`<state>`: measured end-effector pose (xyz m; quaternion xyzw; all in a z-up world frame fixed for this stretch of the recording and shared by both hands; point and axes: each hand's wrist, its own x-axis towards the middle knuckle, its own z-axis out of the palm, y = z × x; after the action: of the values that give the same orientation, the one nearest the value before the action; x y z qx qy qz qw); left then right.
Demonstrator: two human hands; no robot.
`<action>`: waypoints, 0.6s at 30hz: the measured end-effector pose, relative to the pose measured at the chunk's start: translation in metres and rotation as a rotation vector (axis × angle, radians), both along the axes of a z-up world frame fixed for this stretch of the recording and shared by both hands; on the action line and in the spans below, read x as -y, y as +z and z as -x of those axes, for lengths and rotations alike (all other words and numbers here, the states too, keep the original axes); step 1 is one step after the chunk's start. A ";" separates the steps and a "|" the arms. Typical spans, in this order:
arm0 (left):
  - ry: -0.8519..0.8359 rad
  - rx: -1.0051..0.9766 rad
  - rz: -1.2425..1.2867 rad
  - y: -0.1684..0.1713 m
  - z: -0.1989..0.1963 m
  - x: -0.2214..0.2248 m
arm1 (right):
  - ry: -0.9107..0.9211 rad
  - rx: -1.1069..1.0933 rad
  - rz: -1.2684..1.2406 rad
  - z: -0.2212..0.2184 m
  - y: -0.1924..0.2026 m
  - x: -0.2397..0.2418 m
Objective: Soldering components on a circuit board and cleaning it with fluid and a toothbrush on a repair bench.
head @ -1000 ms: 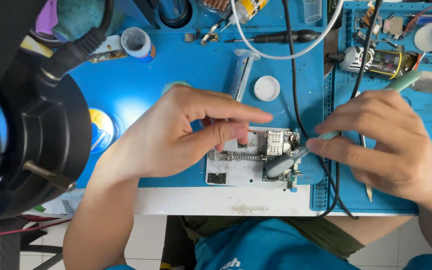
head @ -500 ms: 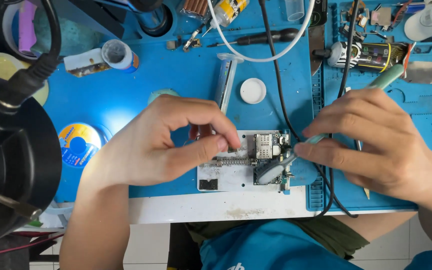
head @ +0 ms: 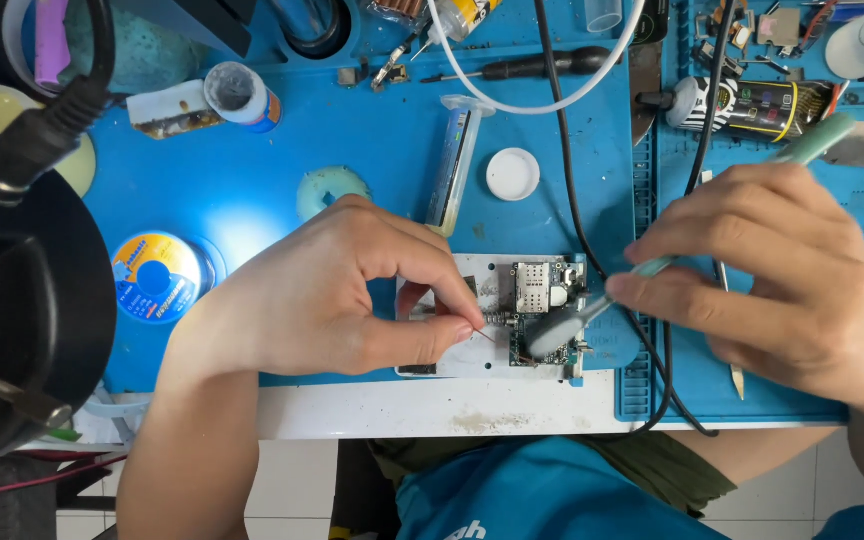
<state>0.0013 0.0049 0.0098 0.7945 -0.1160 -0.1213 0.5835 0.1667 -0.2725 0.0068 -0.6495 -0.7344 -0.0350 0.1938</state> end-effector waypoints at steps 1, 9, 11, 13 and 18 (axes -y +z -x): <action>0.000 -0.002 0.000 -0.001 0.000 0.000 | 0.000 -0.002 0.000 0.000 0.000 0.001; 0.052 0.044 0.020 -0.003 -0.001 0.003 | -0.004 -0.005 0.060 0.005 -0.007 0.007; 0.061 0.042 0.020 -0.006 -0.002 0.002 | -0.022 0.056 0.065 -0.004 -0.007 0.011; 0.062 0.039 0.022 -0.007 -0.003 0.002 | -0.047 0.117 0.070 -0.004 -0.005 0.010; 0.070 0.057 -0.036 -0.004 -0.003 0.000 | 0.000 0.013 -0.050 0.011 0.006 -0.004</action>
<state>0.0045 0.0047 0.0056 0.8117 -0.1023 -0.0803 0.5694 0.1560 -0.2686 0.0132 -0.6444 -0.7344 -0.0575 0.2052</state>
